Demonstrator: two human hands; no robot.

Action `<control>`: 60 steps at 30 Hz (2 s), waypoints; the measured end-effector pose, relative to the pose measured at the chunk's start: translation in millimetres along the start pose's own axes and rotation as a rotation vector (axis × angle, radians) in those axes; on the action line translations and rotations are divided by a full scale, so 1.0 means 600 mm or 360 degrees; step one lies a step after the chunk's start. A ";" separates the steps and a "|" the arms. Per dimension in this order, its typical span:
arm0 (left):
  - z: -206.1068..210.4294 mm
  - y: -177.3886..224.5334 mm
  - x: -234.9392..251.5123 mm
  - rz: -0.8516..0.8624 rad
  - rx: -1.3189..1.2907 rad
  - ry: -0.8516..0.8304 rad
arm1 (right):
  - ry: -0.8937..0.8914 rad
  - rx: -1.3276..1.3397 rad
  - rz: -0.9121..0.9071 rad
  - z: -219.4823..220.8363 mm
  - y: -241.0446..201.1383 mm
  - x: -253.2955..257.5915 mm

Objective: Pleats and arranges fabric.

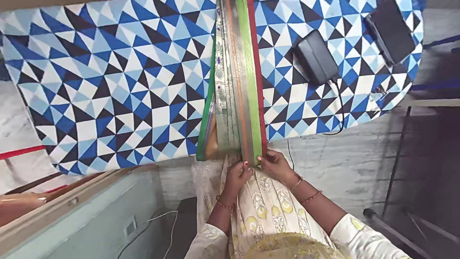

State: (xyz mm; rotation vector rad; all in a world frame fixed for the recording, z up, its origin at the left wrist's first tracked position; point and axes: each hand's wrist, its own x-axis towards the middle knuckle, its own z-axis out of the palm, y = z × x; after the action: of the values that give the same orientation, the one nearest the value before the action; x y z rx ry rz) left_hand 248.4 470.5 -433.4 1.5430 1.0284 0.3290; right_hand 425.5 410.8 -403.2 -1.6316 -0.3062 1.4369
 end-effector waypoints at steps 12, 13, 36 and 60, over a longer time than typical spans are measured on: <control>0.014 0.020 0.007 -0.0140 -0.0256 0.0019 | -0.0050 -0.0017 0.0077 -0.017 -0.012 -0.002; 0.011 0.027 0.009 -0.0180 -0.0275 0.0008 | -0.0048 -0.0032 0.0089 -0.018 -0.012 -0.002; 0.002 0.019 0.025 -0.0042 -0.0235 -0.0084 | 0.0015 -0.0032 0.0067 -0.008 -0.012 -0.005; 0.008 -0.005 0.043 -0.0404 0.0031 -0.0215 | 0.0688 -0.1894 -0.1592 0.126 -0.267 0.330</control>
State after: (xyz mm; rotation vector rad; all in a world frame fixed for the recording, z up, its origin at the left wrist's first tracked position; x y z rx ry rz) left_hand 265.5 486.3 -445.9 1.4121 1.1082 0.0379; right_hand 474.7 671.8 -406.4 -2.0645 -1.6472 0.0134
